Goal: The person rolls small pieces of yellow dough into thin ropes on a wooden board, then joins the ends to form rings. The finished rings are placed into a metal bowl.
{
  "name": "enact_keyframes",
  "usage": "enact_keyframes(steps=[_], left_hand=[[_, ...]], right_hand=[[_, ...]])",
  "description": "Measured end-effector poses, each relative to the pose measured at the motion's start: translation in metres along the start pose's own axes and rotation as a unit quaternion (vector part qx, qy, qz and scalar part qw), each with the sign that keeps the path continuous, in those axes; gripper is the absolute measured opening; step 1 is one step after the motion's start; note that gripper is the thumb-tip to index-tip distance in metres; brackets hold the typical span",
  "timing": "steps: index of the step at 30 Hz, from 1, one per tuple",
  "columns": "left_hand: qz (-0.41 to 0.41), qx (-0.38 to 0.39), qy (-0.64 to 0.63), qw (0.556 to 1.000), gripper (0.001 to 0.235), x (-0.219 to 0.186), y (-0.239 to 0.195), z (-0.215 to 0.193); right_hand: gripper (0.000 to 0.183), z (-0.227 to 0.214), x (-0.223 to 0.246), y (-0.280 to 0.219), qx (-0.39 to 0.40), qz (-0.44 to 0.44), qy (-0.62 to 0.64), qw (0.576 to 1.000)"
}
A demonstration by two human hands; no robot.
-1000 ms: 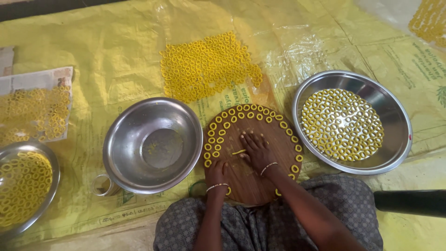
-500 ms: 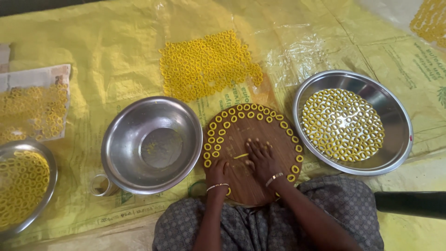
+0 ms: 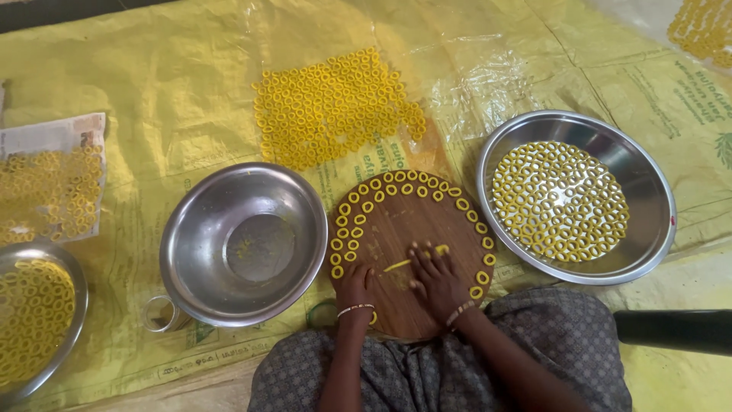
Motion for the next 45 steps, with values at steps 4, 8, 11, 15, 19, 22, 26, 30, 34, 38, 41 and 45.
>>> enact_keyframes(steps=[4, 8, 11, 15, 19, 22, 26, 30, 34, 38, 41, 45], left_hand=[[-0.010, -0.013, -0.002, 1.000, 0.018, 0.005, -0.003, -0.001], [-0.025, -0.008, 0.032, 0.999, 0.019, 0.006, -0.003, 0.000], [-0.041, 0.017, 0.010, 0.999, 0.019, 0.006, -0.001, 0.005], [0.016, -0.028, -0.001, 0.999, 0.018, -0.002, -0.003, 0.000], [-0.002, -0.023, 0.008, 1.000, 0.018, 0.002, -0.002, -0.004], [-0.014, -0.018, 0.009, 1.000, 0.018, 0.002, -0.004, -0.006], [-0.013, -0.015, 0.023, 1.000, 0.018, 0.002, -0.002, -0.011], [0.022, -0.031, -0.030, 0.999, 0.018, -0.008, 0.000, -0.011], [0.021, -0.038, -0.014, 0.999, 0.016, -0.010, -0.001, -0.010], [-0.004, -0.039, -0.020, 0.999, 0.017, -0.001, -0.003, -0.011], [0.001, -0.029, 0.023, 0.999, 0.018, 0.003, -0.001, -0.009], [-0.019, -0.003, 0.005, 1.000, 0.020, 0.005, 0.001, -0.002]], right_hand=[[0.066, 0.009, -0.017, 0.051, 0.002, 0.017, 0.014, 1.000], [0.067, 0.000, -0.012, 0.037, 0.009, -0.003, -0.002, 1.000], [0.067, -0.009, -0.003, -0.012, 0.014, -0.012, 0.011, 1.000], [0.066, -0.013, -0.002, -0.029, -0.012, -0.021, 0.011, 1.000], [0.066, 0.002, -0.016, 0.019, 0.000, -0.005, -0.012, 1.000], [0.066, 0.007, -0.026, 0.046, -0.004, 0.000, -0.007, 1.000], [0.068, 0.004, -0.019, 0.018, 0.002, 0.000, -0.012, 1.000], [0.067, -0.014, -0.007, -0.037, -0.038, -0.021, -0.005, 0.999], [0.064, -0.007, -0.018, -0.016, 0.002, 0.004, 0.005, 1.000], [0.061, 0.005, -0.034, 0.039, -0.012, 0.012, 0.007, 1.000], [0.062, 0.007, -0.037, 0.040, -0.005, 0.015, 0.002, 1.000], [0.064, -0.003, -0.024, -0.015, -0.006, 0.017, 0.014, 1.000]])
Point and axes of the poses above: each hand's wrist, its own y-axis towards the middle knuckle, its own z-axis out of the palm, x = y × z, the point moved 6 cm from there along y, towards the middle knuckle, and after that the axes turned 7 degrees about y, right-handed, at the moved point
